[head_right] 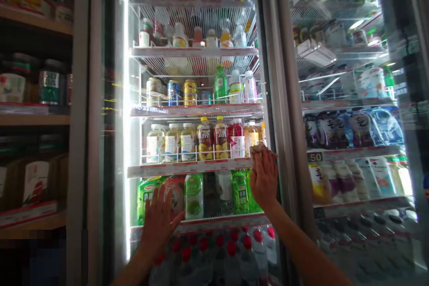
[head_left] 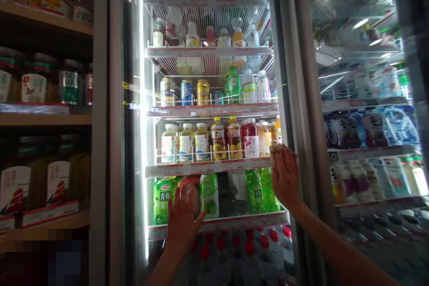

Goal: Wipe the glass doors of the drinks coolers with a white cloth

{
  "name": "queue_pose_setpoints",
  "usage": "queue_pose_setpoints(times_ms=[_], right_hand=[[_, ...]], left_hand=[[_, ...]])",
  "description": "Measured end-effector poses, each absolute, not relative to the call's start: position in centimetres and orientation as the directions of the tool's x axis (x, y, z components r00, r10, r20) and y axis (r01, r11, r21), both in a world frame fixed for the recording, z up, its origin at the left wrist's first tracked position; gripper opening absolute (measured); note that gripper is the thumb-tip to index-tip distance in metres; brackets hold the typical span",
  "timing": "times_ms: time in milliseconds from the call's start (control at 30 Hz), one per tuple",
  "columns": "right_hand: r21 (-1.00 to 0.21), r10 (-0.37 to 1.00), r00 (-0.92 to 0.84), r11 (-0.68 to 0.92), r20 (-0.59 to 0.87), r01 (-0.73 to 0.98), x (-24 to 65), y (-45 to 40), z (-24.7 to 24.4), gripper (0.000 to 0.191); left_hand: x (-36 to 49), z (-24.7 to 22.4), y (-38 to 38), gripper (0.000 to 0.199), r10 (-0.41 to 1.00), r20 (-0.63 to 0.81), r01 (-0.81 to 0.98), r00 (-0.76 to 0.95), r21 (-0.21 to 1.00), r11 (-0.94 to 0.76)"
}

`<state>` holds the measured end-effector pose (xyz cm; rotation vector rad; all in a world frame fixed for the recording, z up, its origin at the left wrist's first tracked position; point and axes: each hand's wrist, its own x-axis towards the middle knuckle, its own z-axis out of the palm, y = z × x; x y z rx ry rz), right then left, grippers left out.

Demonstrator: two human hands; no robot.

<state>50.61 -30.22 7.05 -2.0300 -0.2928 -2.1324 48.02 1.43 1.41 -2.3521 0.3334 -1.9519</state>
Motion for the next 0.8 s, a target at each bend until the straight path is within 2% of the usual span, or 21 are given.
queue_pose_setpoints(times_ms=[67,167,200,233,333,400,467,567,633,667,733,800], right_hand=[[0.054,0.049,-0.024,-0.961,0.998,0.271,50.3,-29.9,7.0,0.06],[0.27,0.309,0.08,-0.91,0.948,0.313,49.6,-29.9,4.5,0.06],[0.311,0.355,0.092,-0.897,0.93,0.315,49.5,-30.1,4.0,0.06],[0.313,0.352,0.082,-0.9,0.932,0.302,49.6,-30.4,3.9,0.06],[0.147,0.142,-0.036,-0.955,0.989,0.256,50.1,-30.5,6.1,0.061],[0.1,0.086,-0.066,-0.958,0.994,0.27,50.2,-29.4,7.4,0.062],[0.209,0.211,-0.027,-0.928,0.977,0.31,49.6,-27.5,7.0,0.062],[0.493,0.555,0.043,-0.769,0.83,0.406,48.4,-25.5,4.7,0.063],[0.538,0.62,0.07,-0.726,0.781,0.43,48.3,-25.8,4.3,0.064],[0.496,0.573,0.076,-0.761,0.816,0.417,48.6,-26.3,4.8,0.064],[0.294,0.33,0.047,-0.89,0.943,0.348,49.6,-27.8,6.9,0.062],[0.09,0.087,-0.024,-0.953,0.996,0.288,50.5,-28.9,9.0,0.061]], left_hand=[[48.0,1.4,1.5,0.073,-0.205,0.959,-0.123,0.197,-0.184,-0.975],[47.9,1.4,1.6,0.07,-0.202,0.96,-0.113,0.196,-0.182,-0.977],[47.9,1.4,1.6,0.069,-0.206,0.96,-0.111,0.187,-0.188,-0.976],[47.9,1.4,1.6,0.069,-0.211,0.961,-0.111,0.179,-0.194,-0.975],[47.9,1.5,1.5,0.068,-0.22,0.964,-0.117,0.151,-0.203,-0.972],[47.9,1.5,1.4,0.068,-0.216,0.965,-0.121,0.146,-0.199,-0.973],[47.9,1.5,1.5,0.068,-0.221,0.963,-0.124,0.157,-0.203,-0.971],[47.8,1.5,1.6,0.068,-0.227,0.958,-0.125,0.175,-0.208,-0.97],[47.8,1.6,1.7,0.068,-0.226,0.957,-0.122,0.18,-0.207,-0.971],[47.8,1.5,1.7,0.068,-0.228,0.957,-0.121,0.18,-0.208,-0.971],[47.8,1.5,1.6,0.068,-0.229,0.958,-0.121,0.174,-0.21,-0.97],[47.7,1.3,1.6,0.067,-0.227,0.96,-0.131,0.164,-0.207,-0.969]])
